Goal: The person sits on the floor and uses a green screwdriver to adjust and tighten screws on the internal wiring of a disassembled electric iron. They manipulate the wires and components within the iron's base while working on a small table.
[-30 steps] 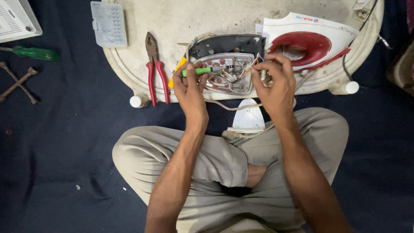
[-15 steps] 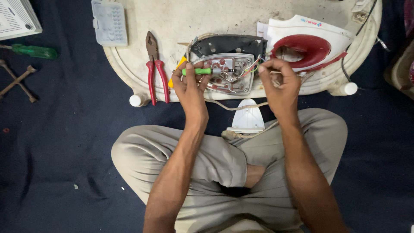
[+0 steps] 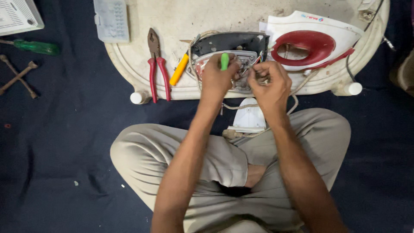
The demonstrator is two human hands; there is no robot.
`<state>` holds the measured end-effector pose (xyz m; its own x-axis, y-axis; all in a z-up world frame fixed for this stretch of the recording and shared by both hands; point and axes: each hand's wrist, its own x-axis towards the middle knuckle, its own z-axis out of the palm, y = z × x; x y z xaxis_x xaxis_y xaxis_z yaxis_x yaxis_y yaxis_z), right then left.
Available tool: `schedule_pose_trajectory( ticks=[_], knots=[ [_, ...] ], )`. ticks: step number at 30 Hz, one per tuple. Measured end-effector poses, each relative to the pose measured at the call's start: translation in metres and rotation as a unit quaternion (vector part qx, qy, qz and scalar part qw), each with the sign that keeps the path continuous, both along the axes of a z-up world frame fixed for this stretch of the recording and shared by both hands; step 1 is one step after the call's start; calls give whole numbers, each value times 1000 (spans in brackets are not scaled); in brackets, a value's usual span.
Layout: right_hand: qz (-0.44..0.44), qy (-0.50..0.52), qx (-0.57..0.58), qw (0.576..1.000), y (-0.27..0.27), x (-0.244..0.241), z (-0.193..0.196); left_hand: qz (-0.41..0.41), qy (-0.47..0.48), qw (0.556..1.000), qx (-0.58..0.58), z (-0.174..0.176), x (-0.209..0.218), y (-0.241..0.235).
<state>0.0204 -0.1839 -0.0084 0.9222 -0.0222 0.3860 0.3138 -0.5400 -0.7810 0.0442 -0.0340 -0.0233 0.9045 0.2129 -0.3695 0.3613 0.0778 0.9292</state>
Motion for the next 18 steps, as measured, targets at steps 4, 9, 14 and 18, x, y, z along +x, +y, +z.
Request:
schedule_pose_trajectory(
  ticks=[4, 9, 14, 18],
  knots=[
    [-2, 35, 39, 999, -1, 0, -1, -32, -196, 919, 342, 9, -10, -16],
    [-16, 58, 72, 996, 0, 0, -4, -70, -140, 923, 352, 19, -14, -16],
    [-30, 59, 58, 996, 3, -1, -4, -23, -168, 936, 308, 30, -23, -21],
    [-40, 68, 61, 995, 1, -4, -5, -25, -155, 958, 239, 31, -29, -17]
  ],
)
